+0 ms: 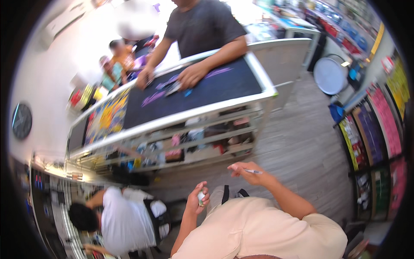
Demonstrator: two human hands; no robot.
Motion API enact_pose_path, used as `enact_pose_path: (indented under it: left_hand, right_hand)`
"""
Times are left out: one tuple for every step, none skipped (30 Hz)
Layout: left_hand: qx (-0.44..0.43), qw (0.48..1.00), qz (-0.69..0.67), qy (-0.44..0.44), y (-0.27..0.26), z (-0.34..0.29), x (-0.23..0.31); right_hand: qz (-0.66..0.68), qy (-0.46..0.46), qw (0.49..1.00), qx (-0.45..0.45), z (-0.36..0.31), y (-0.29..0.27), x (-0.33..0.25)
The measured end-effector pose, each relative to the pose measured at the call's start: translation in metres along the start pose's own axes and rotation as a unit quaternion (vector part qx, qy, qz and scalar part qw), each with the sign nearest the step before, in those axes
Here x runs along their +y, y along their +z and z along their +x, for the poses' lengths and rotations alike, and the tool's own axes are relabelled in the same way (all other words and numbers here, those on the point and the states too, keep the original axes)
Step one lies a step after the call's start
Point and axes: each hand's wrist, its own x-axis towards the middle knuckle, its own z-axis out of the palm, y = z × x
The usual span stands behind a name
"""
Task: The person writes on a clipboard, retrieves a bubble-wrapped item from a shelf, and then handles cash and receipts at a counter. They interact with customers and place items into a cash drawer.
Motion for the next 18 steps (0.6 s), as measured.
enact_pose_path:
  left_hand:
    - [-0.007, 0.999, 0.028, -0.031, 0.026, 0.027, 0.0]
    - [-0.011, 0.997, 0.053, -0.061, 0.048, 0.053, -0.005]
    - [-0.016, 0.993, 0.076, -0.09, 0.07, 0.08, -0.012]
    - [-0.023, 0.988, 0.1, -0.119, 0.092, 0.109, -0.021]
    - [-0.028, 0.98, 0.14, -0.137, 0.115, 0.138, -0.028]
    - [-0.033, 0.973, 0.174, -0.15, 0.138, 0.167, -0.036]
    - [-0.037, 0.964, 0.207, -0.16, 0.161, 0.195, -0.045]
    - [-0.044, 0.953, 0.246, -0.169, 0.185, 0.223, -0.057]
    - [-0.055, 0.942, 0.282, -0.172, 0.217, 0.254, -0.071]
    - [-0.062, 0.932, 0.313, -0.173, 0.248, 0.285, -0.086]
    - [-0.072, 0.93, 0.315, -0.177, 0.281, 0.316, -0.099]
    - [-0.082, 0.928, 0.317, -0.18, 0.316, 0.349, -0.114]
    - [-0.089, 0.927, 0.314, -0.187, 0.35, 0.381, -0.132]
    - [-0.102, 0.921, 0.332, -0.174, 0.385, 0.406, -0.141]
    - [-0.119, 0.922, 0.328, -0.168, 0.421, 0.43, -0.153]
    - [-0.131, 0.92, 0.333, -0.16, 0.459, 0.45, -0.155]
    - [-0.141, 0.915, 0.345, -0.153, 0.491, 0.468, -0.154]
    - [-0.139, 0.916, 0.345, -0.153, 0.52, 0.486, -0.155]
  right_hand:
    - [0.005, -0.01, 0.999, 0.03, -0.002, -0.027, 0.006]
    - [0.016, -0.012, 0.997, 0.071, -0.01, -0.053, 0.003]
    - [0.016, -0.034, 0.995, 0.098, -0.013, -0.076, 0.01]
    - [0.012, -0.052, 0.991, 0.12, -0.016, -0.098, 0.021]
    - [0.006, -0.071, 0.988, 0.138, -0.018, -0.121, 0.03]
    - [-0.02, -0.092, 0.983, 0.16, -0.02, -0.148, 0.03]
    - [-0.015, -0.052, 0.985, 0.162, -0.024, -0.177, 0.035]
    - [-0.01, -0.014, 0.987, 0.161, -0.026, -0.207, 0.041]
    - [-0.009, 0.022, 0.987, 0.159, -0.024, -0.242, 0.048]
    - [0.044, 0.0, 0.978, 0.205, -0.023, -0.275, 0.063]
    - [0.048, 0.015, 0.969, 0.244, -0.024, -0.31, 0.076]
    - [0.052, 0.029, 0.957, 0.283, -0.028, -0.347, 0.09]
    - [0.056, 0.047, 0.945, 0.318, -0.034, -0.389, 0.102]
    - [0.058, 0.068, 0.931, 0.354, -0.045, -0.424, 0.103]
    - [0.059, 0.088, 0.914, 0.392, -0.06, -0.461, 0.104]
    - [0.07, 0.079, 0.899, 0.425, -0.074, -0.491, 0.111]
    - [0.087, 0.069, 0.882, 0.459, -0.09, -0.516, 0.124]
    - [0.106, 0.068, 0.862, 0.491, -0.107, -0.538, 0.143]
